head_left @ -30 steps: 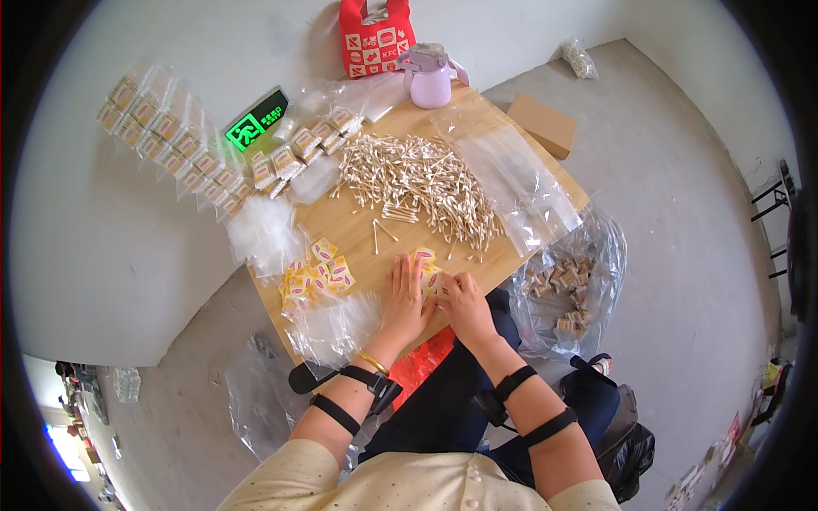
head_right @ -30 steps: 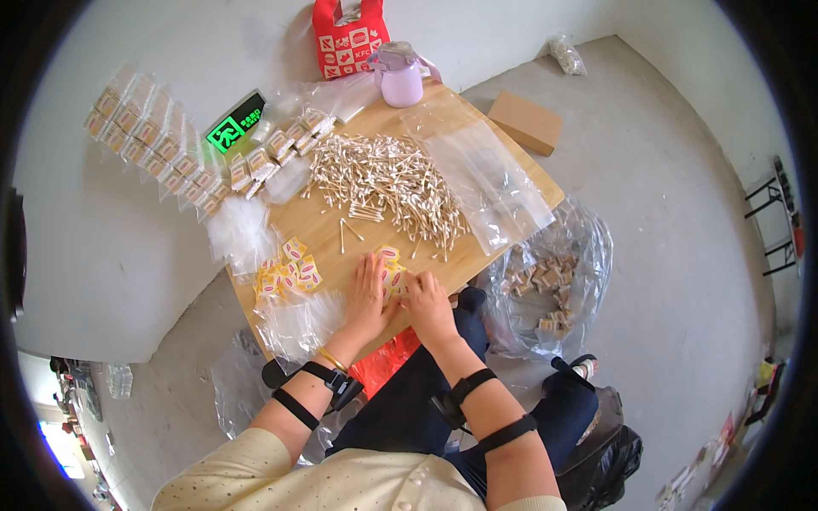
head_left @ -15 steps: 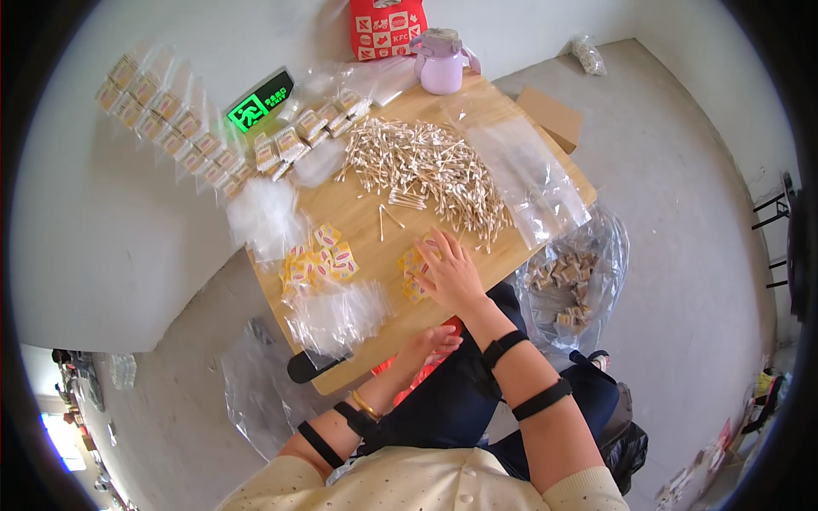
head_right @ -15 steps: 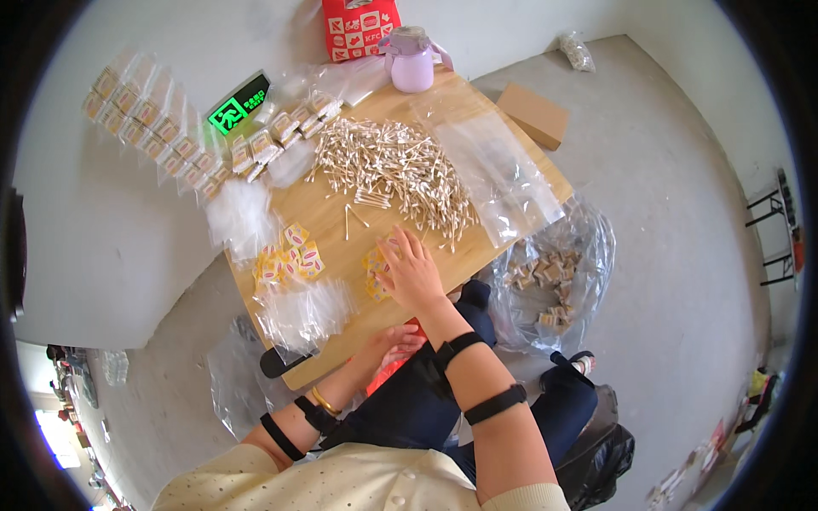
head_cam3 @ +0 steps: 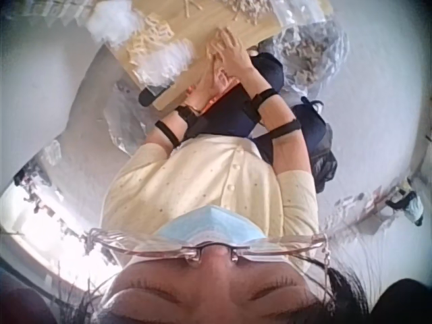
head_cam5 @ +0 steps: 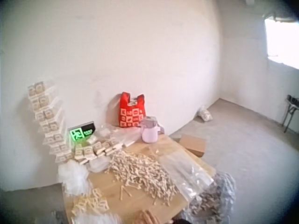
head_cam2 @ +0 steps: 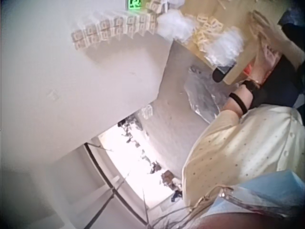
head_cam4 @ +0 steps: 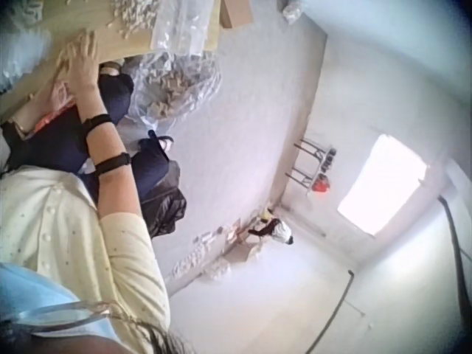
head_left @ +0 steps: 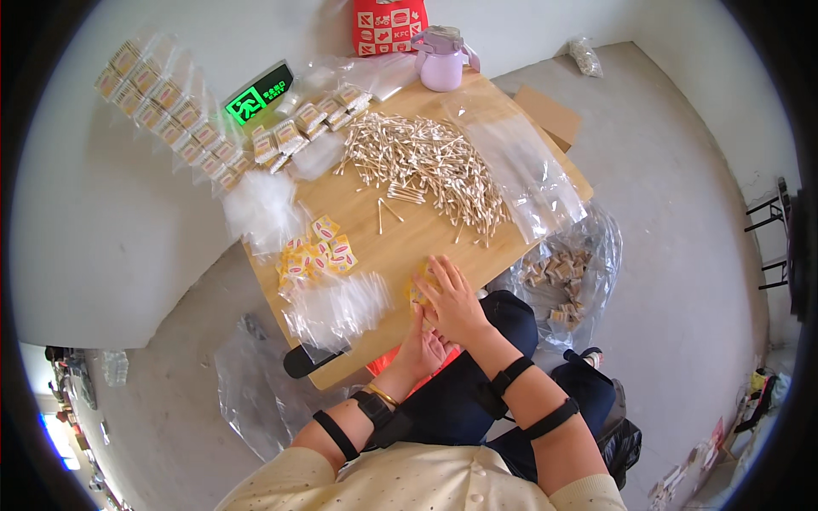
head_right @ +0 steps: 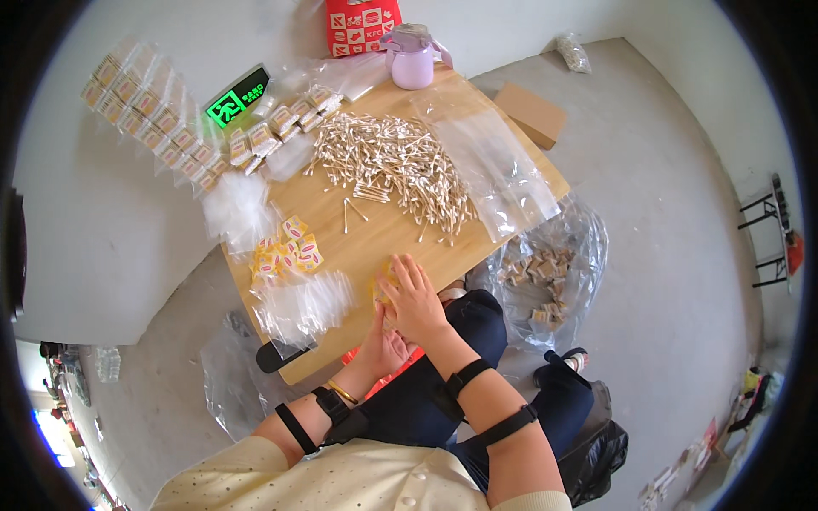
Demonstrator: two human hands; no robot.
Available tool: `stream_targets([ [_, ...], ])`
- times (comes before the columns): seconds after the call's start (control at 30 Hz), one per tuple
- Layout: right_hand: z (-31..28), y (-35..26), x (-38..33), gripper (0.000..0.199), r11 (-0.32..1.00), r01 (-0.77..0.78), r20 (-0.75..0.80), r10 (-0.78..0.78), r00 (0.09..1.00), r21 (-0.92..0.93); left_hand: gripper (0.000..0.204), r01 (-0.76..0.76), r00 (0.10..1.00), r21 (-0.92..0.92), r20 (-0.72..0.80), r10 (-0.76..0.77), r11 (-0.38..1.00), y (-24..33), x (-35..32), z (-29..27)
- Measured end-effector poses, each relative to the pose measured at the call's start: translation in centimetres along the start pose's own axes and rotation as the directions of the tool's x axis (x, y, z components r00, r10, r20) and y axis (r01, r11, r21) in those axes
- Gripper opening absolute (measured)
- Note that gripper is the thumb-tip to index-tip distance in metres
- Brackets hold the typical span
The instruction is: The person sits on the floor and packs cotton swabs into small plastic bags. They pick up a bundle of swabs, place them into a bag, and then apply a label to the outside of the package. The finished items are placed into a large plastic bag on the floor.
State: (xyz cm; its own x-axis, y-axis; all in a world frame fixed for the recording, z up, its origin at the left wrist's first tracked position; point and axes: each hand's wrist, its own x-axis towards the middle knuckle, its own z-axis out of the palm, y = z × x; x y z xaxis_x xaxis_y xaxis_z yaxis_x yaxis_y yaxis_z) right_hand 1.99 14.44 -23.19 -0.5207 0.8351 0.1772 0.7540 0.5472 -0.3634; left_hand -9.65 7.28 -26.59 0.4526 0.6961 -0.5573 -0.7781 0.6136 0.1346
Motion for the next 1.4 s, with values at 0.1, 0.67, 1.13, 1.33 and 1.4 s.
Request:
stream_targets([
  [0.1, -0.9, -1.1, -2.0, 0.055, 1.000, -0.002, 0.018, 0.002, 1.000, 0.031, 0.066, -0.079, 0.996, 0.000, -0.052, 0.079, 0.997, -0.2, 0.1, 0.0],
  [0.67, -1.2, 0.9, -4.8, 0.042, 0.804, -0.319, -0.027, 0.383, 0.923, 0.502, 0.038, -0.072, 0.972, -0.046, -0.226, 0.060, 0.996, -0.9, 1.3, -0.9],
  [1.13, -0.6, 0.6, -2.3, 0.036, 0.900, -0.177, -0.070, 0.222, 0.972, 0.397, 0.039, -0.095, 0.983, -0.100, -0.168, 0.077, 0.990, -0.7, 0.6, -0.5],
  [1.33, -0.3, -0.4, -2.6, 0.036, 0.892, -0.175, 0.093, 0.149, 0.984, 0.417, 0.036, -0.096, 0.986, -0.120, -0.145, 0.079, 0.988, -0.4, 0.0, -1.1],
  [1.4, -0.9, -0.6, -2.8, 0.038, 0.909, -0.174, 0.084, 0.153, 0.985, 0.379, 0.034, -0.085, 0.986, -0.034, -0.147, 0.079, 0.996, -0.4, -0.5, -1.3],
])
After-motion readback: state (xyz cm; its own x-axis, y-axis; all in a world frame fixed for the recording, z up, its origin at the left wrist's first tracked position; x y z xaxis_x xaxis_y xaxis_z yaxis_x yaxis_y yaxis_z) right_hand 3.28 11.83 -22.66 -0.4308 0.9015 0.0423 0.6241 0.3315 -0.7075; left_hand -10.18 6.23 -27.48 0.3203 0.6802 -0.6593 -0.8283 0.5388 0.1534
